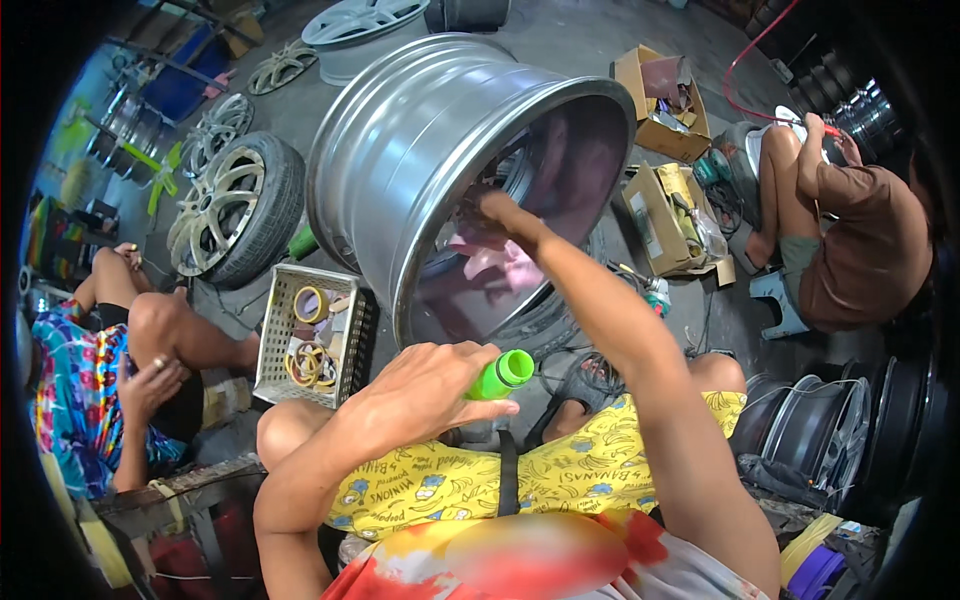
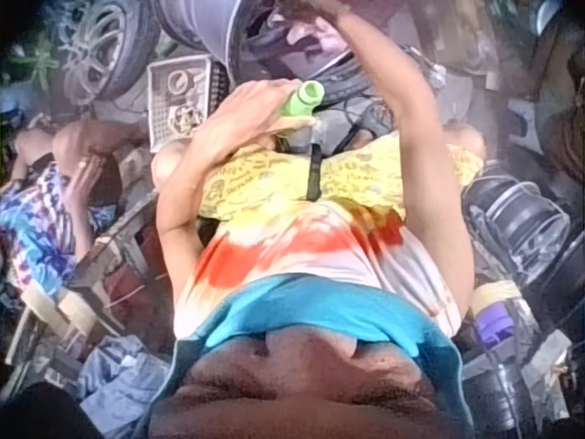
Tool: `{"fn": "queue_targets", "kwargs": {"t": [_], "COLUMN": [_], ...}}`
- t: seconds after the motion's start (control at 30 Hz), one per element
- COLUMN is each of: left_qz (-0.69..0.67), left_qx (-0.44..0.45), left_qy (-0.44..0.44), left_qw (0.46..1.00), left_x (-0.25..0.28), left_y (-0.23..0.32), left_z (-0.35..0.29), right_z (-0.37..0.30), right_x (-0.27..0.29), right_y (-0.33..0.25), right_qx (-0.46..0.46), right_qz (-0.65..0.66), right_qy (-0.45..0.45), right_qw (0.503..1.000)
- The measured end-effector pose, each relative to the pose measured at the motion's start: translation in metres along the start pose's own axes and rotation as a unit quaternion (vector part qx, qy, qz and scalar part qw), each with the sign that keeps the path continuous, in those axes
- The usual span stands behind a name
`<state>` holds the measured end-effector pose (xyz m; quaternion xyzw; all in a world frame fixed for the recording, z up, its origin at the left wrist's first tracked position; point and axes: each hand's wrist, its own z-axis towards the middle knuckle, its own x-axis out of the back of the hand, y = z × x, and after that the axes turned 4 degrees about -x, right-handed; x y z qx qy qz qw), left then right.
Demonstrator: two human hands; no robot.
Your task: The person uses a power grinder to smooth the surface of a car rim and then applies a cleaning solution from a bottle to a cloth to wipe the interior of the rim.
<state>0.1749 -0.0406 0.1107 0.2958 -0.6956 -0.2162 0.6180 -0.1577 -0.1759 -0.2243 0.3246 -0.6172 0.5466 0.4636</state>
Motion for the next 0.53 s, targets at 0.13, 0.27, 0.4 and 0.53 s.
{"fn": "queue_targets", "kwargs": {"t": [0.13, 0.27, 0.4, 0.53], "left_qz": [0.009, 0.003, 0.011, 0.028], "left_qx": [0.091, 0.068, 0.057, 0.044], "left_qy": [0.005, 0.013, 0.017, 0.027], "left_qw": [0.996, 0.998, 0.998, 0.998], "left_x": [0.004, 0.007, 0.005, -0.002], "left_y": [-0.010, -0.001, -0.009, -0.011], "left_z": [-0.041, -0.029, -0.033, -0.035], "right_z": [-0.019, -0.024, -0.027, -0.022], "right_x": [0.029, 0.012, 0.002, 0.063], "right_y": [-0.130, -0.120, -0.120, -0.116], "right_qx": [0.105, 0.051, 0.001, 0.121], "right_qz": [-0.030, -0.065, 0.183, -0.205], "right_qy": [0.070, 0.125, 0.052, 0.093], "right_qw": [0.992, 0.989, 0.982, 0.967]}}
